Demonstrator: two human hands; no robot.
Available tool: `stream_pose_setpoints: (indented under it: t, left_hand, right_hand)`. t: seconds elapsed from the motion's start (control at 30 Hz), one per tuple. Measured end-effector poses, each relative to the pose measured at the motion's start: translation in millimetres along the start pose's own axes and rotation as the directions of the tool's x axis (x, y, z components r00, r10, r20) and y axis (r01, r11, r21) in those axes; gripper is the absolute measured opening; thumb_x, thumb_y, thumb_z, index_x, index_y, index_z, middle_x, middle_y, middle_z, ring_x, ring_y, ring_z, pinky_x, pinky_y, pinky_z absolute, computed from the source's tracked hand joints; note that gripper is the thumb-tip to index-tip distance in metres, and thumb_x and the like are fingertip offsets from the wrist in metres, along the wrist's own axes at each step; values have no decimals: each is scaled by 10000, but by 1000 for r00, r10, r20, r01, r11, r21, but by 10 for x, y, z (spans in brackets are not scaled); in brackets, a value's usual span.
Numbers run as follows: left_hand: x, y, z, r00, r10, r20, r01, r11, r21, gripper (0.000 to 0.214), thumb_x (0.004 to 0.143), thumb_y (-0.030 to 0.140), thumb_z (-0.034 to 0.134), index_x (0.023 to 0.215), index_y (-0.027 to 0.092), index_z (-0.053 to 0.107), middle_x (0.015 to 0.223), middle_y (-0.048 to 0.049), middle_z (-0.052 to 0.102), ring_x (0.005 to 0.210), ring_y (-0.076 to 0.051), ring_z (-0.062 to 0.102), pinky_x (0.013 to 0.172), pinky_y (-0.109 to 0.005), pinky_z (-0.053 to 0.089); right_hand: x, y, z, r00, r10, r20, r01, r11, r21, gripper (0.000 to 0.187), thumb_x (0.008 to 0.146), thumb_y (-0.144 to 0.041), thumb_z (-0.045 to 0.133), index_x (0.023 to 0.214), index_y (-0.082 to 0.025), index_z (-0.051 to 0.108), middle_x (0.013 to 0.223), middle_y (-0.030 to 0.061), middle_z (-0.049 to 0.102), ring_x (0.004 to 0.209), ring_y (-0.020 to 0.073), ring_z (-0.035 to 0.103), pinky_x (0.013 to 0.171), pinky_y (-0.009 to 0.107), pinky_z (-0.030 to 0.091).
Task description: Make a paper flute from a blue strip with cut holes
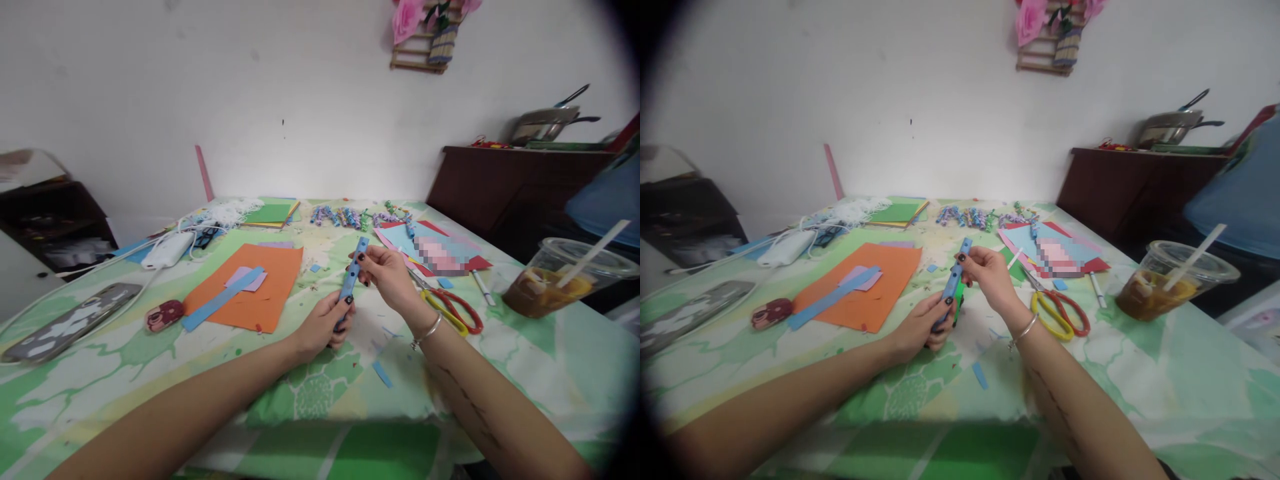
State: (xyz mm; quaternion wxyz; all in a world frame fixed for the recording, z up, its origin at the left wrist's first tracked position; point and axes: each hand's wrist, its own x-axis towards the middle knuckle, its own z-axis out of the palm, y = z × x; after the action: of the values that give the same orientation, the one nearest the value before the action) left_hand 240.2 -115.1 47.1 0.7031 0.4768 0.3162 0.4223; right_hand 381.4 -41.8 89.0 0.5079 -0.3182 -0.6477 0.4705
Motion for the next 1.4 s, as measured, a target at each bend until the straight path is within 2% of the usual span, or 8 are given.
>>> stream_pose_setpoints:
  t: [0.13, 0.23, 0.33, 0.67, 0.87, 1.07, 1.23, 1.4]
  left_hand:
    - [-6, 142, -71, 994, 78, -76, -81, 996, -29, 272, 834, 457, 515, 888, 209, 418, 558, 87, 421, 323, -8, 252, 332, -133, 194]
    - [-12, 257, -176, 990, 93, -109, -98, 994, -45, 255, 787, 369, 582, 890, 210, 411, 574, 94, 432, 301, 3, 229, 313, -133, 175]
    - [-18, 319, -273, 991, 78, -109, -84, 995, -48, 255, 713, 213, 623, 876, 198, 428, 503, 117, 348, 294, -6, 215, 308, -143, 175]
    - [89, 180, -371, 985, -2, -175, -4, 1000, -31, 222, 711, 337, 540, 822, 180, 427, 650, 49, 394, 450, -52, 349, 393, -171, 258]
    - [104, 147, -433, 981, 87, -175, -63, 989, 137, 218, 716, 241, 665, 862, 177, 516, 728, 33, 471, 579, -62, 411, 506, -174, 303]
    - [152, 203, -539, 974, 130, -184, -88, 972, 219, 302, 621, 225, 761, 843, 136, 576, 764, -10, 561, 636, -88, 489, 505, -184, 323]
    - [171, 209, -545, 970, 120, -212, -77, 977, 199, 466, 516, 244, 819, 838, 169, 490, 711, -7, 617, 580, -107, 542, 486, -197, 368]
    - [123, 222, -473, 977, 72, -200, -40, 986, 161, 533, 461, 275, 856, 805, 164, 465, 678, -28, 654, 591, -141, 597, 517, -230, 433]
  right_hand:
    - [19, 73, -30, 996, -32, 88, 51, 972, -227, 426, 914, -469, 309, 942, -152, 592, 729, 57, 634, 510, 115, 556, 487, 252, 456]
    - [22, 154, -83, 980, -56, 192, 145, 860, -489, 236, 843, -202, 439, 972, -156, 630, 834, 76, 631, 637, 135, 568, 610, 275, 461]
    - [0, 232, -121, 941, -52, 333, 266, 722, -639, 317, 644, -1, 526, 871, -162, 678, 949, 91, 592, 814, 176, 558, 735, 291, 429]
    - [32, 283, -147, 876, -14, 482, 436, 450, -779, 252, 693, 7, 500, 787, -178, 644, 1096, 110, 545, 962, 232, 489, 835, 341, 368]
    - [153, 311, -377, 941, -44, 335, 299, 572, -764, 253, 645, 23, 494, 767, -176, 590, 780, 85, 587, 883, 253, 466, 800, 370, 333]
    - [163, 178, -390, 991, -60, 123, 115, 849, -516, 133, 787, -167, 417, 910, -203, 450, 822, 55, 585, 715, 189, 521, 660, 334, 408]
    - [39, 28, -177, 989, -18, 147, 49, 976, -211, 181, 810, -301, 462, 952, -193, 432, 690, -16, 508, 554, 122, 507, 556, 290, 461]
    - [-42, 3, -70, 963, 113, 244, -114, 993, -10, 207, 703, -290, 675, 773, -150, 538, 456, -83, 403, 363, 63, 360, 362, 202, 309]
